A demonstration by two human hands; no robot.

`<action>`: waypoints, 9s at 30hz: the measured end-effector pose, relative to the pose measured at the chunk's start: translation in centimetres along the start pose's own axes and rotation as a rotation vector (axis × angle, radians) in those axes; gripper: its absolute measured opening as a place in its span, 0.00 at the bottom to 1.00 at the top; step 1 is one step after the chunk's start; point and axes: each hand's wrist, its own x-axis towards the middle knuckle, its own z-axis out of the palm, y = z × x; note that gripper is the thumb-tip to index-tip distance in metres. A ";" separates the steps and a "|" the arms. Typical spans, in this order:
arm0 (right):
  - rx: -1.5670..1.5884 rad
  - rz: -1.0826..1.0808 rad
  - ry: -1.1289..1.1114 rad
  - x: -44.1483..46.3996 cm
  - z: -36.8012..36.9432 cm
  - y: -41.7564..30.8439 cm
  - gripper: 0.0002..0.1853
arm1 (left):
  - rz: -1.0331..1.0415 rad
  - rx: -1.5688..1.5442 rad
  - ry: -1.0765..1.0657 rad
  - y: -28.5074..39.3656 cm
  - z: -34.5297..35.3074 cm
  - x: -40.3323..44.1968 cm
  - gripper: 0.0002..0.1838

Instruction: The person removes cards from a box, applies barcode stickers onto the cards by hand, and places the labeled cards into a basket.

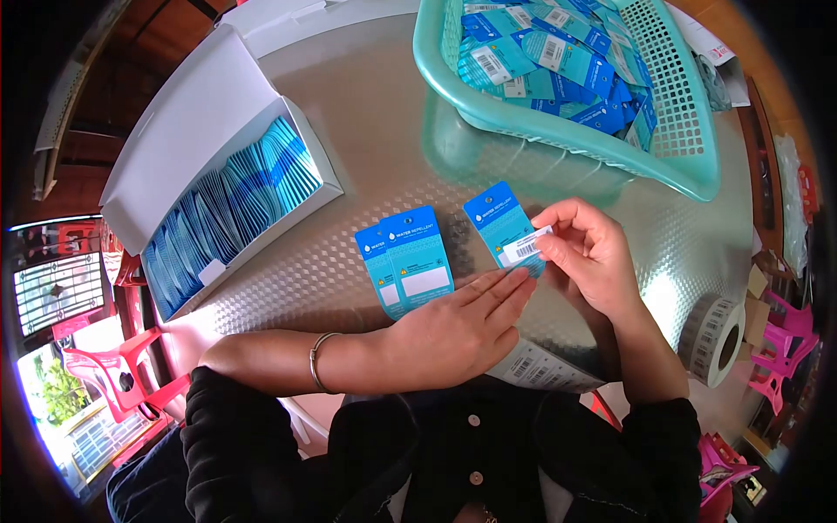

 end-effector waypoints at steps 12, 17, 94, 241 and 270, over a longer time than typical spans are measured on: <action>-0.052 0.026 0.073 -0.2 0.5 -0.9 0.17 | 0.015 0.072 -0.044 0.1 0.3 -0.1 0.08; -0.037 0.068 0.050 -0.2 0.8 -1.1 0.16 | 0.009 0.093 -0.056 0.3 0.4 -0.2 0.09; -0.210 -0.009 0.094 -0.1 1.4 -0.2 0.09 | 0.023 0.146 -0.105 0.7 -0.3 -0.3 0.10; -1.243 -0.702 -0.378 -1.6 2.2 0.8 0.39 | -0.171 -1.209 -0.317 1.4 -2.9 -3.3 0.07; -0.098 0.043 -0.518 -2.1 0.2 -6.6 0.42 | -0.415 -1.693 -0.388 -6.1 -4.1 1.7 0.19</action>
